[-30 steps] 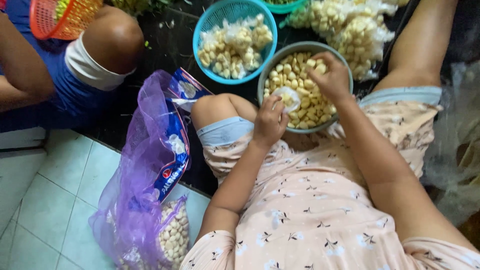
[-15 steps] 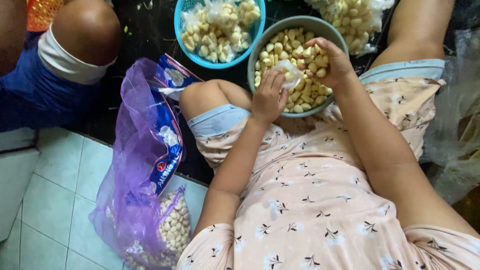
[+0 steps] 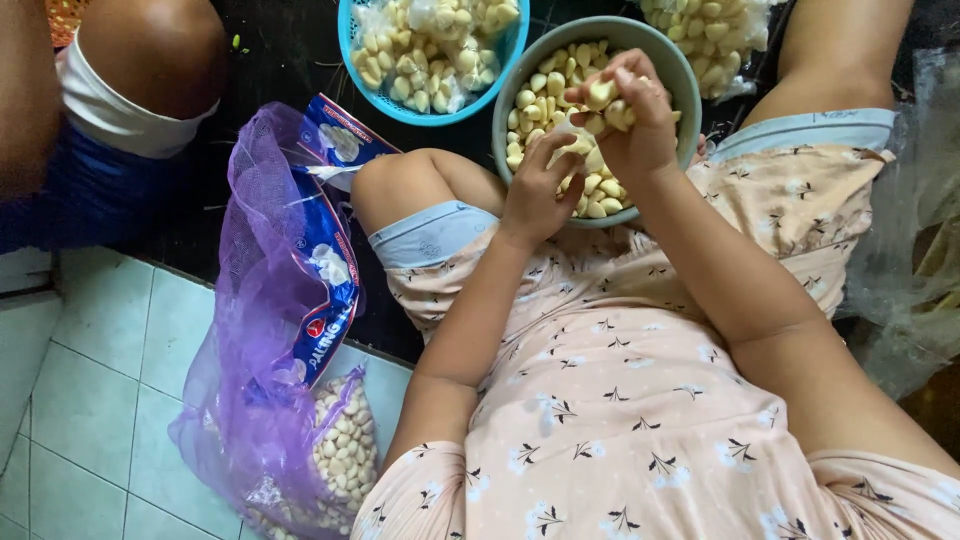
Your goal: The person sits on the floor and packs peeled garlic cloves from a bowl into small plastic bags. They repeatedly scoop cloves, place them into bags, and set the filled bags into a nearby basket.
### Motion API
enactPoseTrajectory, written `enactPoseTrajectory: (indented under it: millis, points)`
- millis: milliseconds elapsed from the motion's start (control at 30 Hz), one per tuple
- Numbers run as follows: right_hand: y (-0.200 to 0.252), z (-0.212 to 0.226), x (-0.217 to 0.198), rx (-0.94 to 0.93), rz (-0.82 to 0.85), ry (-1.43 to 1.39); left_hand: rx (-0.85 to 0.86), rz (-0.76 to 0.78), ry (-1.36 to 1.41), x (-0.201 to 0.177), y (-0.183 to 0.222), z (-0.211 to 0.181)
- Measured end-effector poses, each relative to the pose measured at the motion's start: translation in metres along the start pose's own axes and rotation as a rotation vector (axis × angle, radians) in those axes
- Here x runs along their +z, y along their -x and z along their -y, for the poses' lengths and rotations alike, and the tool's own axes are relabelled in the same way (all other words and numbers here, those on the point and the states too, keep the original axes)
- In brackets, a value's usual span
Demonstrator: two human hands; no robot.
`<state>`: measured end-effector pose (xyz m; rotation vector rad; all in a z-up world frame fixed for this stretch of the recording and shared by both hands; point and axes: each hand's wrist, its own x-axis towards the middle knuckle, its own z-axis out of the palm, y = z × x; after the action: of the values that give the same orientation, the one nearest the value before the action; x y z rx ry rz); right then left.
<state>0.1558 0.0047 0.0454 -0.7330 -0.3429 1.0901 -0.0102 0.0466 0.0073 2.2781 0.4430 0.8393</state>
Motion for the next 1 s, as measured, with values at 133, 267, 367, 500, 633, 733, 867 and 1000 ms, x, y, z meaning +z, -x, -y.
enactPoseTrajectory:
  millis: [133, 267, 367, 500, 633, 733, 867, 1000]
  points:
    - [0.002, -0.004, 0.003, -0.033, 0.07, 0.074, -0.09, -0.012, 0.079, -0.003, 0.002, -0.002]
    - [0.003, -0.006, 0.008, -0.125, 0.038, 0.249, -0.138, 0.006, 0.114, -0.008, -0.002, -0.007]
    - [0.004, -0.008, 0.009, -0.222, 0.059, 0.408, -0.182, 0.053, 0.173, -0.009, 0.001, -0.005]
    - [0.006, -0.012, 0.008, -0.223, 0.04, 0.418, -0.174, 0.056, 0.166, -0.01, 0.001, -0.01]
    - [0.008, -0.007, 0.017, -0.245, 0.043, 0.404, -0.143, 0.042, 0.162, -0.011, 0.001, -0.013]
    - [0.012, -0.004, 0.02, -0.22, 0.137, 0.437, -0.12, 0.01, 0.152, -0.008, 0.002, -0.009]
    - [0.019, -0.003, 0.017, -0.232, 0.293, 0.595, -0.188, -0.013, 0.156, -0.004, 0.009, -0.003]
    - [0.007, 0.001, -0.005, -0.288, 0.26, 0.577, -0.144, -0.03, 0.2, -0.01, 0.004, -0.006]
